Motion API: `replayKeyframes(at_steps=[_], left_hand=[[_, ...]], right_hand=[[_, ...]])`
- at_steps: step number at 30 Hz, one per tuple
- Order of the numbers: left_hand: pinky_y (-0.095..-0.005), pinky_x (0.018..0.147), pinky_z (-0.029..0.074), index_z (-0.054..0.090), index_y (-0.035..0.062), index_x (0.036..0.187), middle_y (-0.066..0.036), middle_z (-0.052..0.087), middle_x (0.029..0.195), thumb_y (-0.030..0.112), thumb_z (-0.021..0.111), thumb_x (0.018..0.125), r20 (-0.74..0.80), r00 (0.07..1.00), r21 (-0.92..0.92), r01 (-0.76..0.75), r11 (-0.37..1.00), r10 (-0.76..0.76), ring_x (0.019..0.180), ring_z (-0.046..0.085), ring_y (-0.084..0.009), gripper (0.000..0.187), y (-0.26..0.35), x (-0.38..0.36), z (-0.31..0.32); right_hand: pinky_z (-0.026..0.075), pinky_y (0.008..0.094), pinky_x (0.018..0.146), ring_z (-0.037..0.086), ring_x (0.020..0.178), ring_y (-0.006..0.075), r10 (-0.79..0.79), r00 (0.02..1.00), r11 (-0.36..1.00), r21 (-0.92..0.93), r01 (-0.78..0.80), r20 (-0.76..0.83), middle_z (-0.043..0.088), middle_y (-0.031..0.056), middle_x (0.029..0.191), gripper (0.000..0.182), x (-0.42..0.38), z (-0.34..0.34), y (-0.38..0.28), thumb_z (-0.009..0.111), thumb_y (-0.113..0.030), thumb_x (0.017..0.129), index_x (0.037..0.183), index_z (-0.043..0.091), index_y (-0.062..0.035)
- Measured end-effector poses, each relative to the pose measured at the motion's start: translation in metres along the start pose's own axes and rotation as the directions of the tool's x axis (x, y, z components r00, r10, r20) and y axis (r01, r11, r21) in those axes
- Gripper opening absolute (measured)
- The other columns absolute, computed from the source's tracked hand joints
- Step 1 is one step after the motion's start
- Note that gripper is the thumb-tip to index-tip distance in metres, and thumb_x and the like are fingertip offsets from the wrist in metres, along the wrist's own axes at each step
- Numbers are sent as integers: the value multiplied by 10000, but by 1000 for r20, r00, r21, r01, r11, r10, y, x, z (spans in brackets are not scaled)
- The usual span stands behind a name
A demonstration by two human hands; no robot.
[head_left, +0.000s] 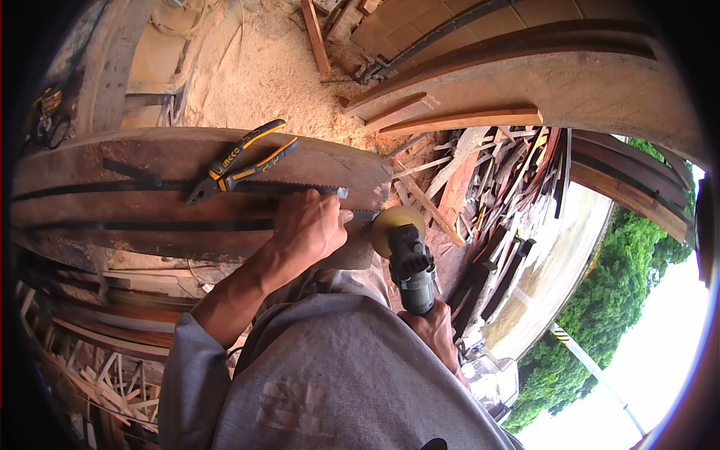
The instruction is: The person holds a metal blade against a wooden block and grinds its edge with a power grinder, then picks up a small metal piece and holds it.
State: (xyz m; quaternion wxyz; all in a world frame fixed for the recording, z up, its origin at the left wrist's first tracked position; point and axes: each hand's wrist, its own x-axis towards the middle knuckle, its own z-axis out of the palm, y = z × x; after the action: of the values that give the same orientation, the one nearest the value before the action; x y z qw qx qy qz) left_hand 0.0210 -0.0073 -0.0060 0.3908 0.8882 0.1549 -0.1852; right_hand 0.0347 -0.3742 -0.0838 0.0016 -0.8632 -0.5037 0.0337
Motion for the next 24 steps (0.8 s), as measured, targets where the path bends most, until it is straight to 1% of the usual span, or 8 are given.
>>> replayKeyframes(at_steps=[3,6,7,9,15,17,21,24], left_hand=[[-508,678,563,734,-1,789,-269,676,718,281,729,882,29,1000,-49,0,999,1,710,696,-437,296,-1,0,1],[-508,673,566,733,2,783,-265,673,709,276,728,880,-20,1000,-47,-18,999,17,698,694,-439,291,0,-1,-1],[-508,677,567,732,2,783,-264,674,712,278,726,882,0,1000,-48,-10,999,10,700,695,-439,294,1,0,-3],[-508,680,567,732,1,782,-262,675,715,281,725,883,23,1000,-48,-2,999,3,703,695,-439,297,1,0,-4],[-510,683,568,731,4,779,-258,678,718,296,720,889,-71,995,-26,-65,998,63,713,697,-441,312,-3,-1,1],[-512,686,568,733,3,789,-258,678,719,299,720,888,32,999,-44,21,999,-20,715,696,-444,312,3,0,-5],[-512,689,569,735,1,799,-263,676,718,301,723,887,-22,1000,-39,3,999,-4,717,696,-446,313,3,0,-1],[-475,700,584,759,43,832,-256,711,814,308,692,902,108,992,14,58,998,-60,767,729,-394,282,5,1,-9]], right_hand=[[491,385,562,590,587,254,68,976,997,10,-72,207,570,22,692,153,-3,2,1,725,-267,731,862,691,-197],[500,378,583,597,595,245,229,854,902,229,-367,467,574,15,684,127,100,-128,-43,703,-274,765,869,702,-202],[500,378,583,597,595,245,225,856,902,232,-363,466,574,15,684,127,97,-113,-40,703,-274,765,869,702,-202],[499,361,589,594,602,236,155,987,987,26,-156,38,567,-1,669,115,70,-57,-30,675,-260,793,887,692,-195],[516,375,698,627,748,232,27,978,997,-80,-11,205,616,-12,843,194,6,-1,-9,619,-217,840,1029,658,-193],[519,379,766,631,830,223,24,972,997,-81,-5,233,617,-22,939,229,4,0,-12,586,-208,873,1099,622,-204],[525,388,902,639,995,205,28,950,994,-109,6,310,617,-41,1131,303,-8,6,-17,520,-189,940,1240,550,-227],[530,395,1004,646,1118,191,30,914,990,-138,29,405,618,-56,1276,362,-16,13,-20,471,-175,990,1345,496,-245]])
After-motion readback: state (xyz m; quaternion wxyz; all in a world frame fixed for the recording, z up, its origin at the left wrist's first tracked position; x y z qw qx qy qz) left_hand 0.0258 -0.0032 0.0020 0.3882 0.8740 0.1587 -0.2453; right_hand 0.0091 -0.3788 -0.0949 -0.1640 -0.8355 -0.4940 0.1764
